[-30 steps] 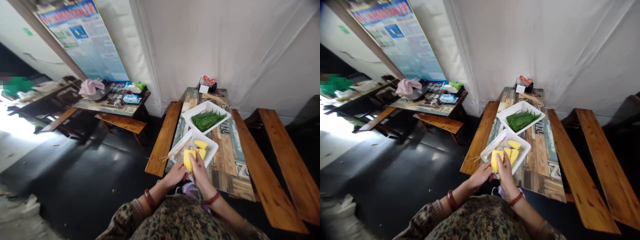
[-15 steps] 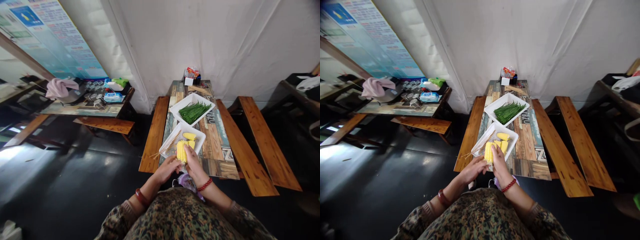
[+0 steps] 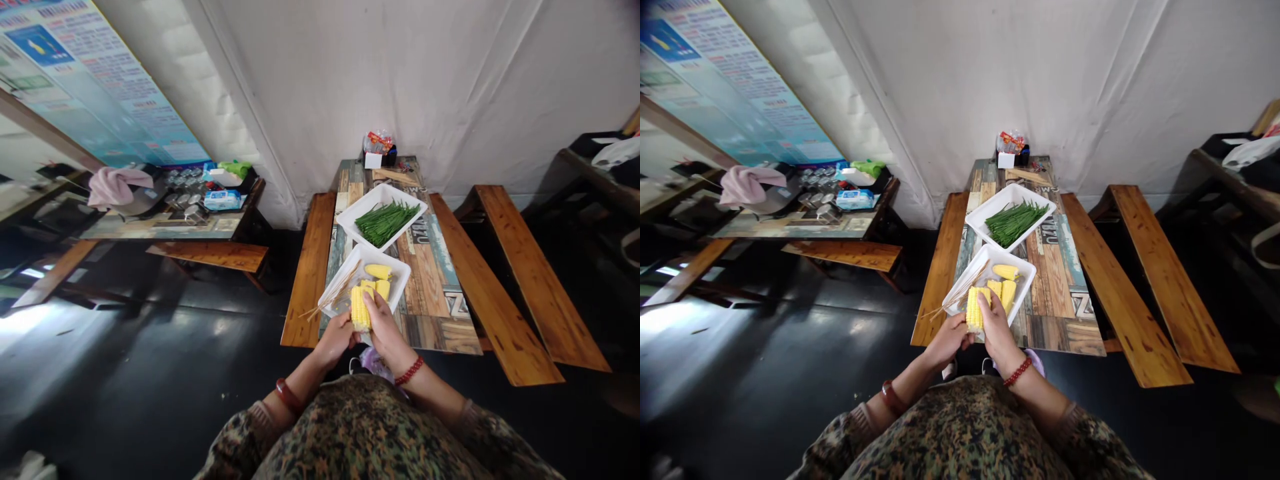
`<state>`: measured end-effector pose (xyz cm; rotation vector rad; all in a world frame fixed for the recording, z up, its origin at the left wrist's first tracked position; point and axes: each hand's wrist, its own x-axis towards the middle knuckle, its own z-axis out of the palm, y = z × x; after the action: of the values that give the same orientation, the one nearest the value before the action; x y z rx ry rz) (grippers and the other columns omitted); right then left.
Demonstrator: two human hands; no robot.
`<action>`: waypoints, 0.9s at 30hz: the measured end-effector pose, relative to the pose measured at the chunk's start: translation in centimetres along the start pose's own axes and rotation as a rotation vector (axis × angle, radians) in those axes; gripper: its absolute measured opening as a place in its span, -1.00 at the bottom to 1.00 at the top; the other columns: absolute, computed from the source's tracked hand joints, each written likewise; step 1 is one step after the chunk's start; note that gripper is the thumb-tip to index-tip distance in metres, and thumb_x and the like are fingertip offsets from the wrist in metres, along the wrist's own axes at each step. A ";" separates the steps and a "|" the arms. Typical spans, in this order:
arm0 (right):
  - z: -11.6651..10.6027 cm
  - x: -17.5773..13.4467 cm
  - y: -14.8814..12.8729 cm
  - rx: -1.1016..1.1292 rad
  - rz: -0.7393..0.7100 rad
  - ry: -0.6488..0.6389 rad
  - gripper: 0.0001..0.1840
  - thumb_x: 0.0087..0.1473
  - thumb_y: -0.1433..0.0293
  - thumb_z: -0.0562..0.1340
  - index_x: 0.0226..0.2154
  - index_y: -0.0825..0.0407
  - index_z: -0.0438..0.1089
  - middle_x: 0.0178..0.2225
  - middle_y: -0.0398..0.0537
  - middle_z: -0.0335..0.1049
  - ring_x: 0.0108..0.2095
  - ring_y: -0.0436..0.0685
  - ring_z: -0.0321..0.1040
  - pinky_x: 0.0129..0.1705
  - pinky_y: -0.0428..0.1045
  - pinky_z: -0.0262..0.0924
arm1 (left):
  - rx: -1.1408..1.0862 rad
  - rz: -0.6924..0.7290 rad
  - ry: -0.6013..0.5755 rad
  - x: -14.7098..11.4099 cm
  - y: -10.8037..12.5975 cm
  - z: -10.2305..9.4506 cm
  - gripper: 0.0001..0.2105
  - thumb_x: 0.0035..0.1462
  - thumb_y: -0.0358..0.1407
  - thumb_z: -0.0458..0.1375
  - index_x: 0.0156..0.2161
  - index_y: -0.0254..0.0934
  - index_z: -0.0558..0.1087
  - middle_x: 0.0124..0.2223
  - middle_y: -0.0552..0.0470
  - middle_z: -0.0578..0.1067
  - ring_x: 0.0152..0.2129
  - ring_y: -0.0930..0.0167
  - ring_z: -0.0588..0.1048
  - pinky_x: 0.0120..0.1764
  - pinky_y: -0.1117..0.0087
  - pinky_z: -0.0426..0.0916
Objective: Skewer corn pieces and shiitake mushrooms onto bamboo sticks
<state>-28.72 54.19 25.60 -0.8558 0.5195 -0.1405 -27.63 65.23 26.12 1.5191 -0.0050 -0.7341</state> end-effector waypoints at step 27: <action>-0.5 0.4 -0.2 -0.107 -0.017 -0.002 -0.34 -0.04 0.12 0.38 0.12 -0.13 0.32 -0.14 -0.09 0.52 -0.43 0.05 0.39 -0.51 -0.10 0.25 | -0.054 -0.023 -0.090 1.4 0.2 0.1 -0.89 0.01 -0.30 0.12 -0.42 -0.31 0.43 -0.53 0.06 0.42 -0.62 0.46 0.35 -0.55 0.45 0.21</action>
<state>-28.59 53.57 25.35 -0.9651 0.5219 -0.1281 -26.50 64.50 25.65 1.4357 -0.0353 -0.8145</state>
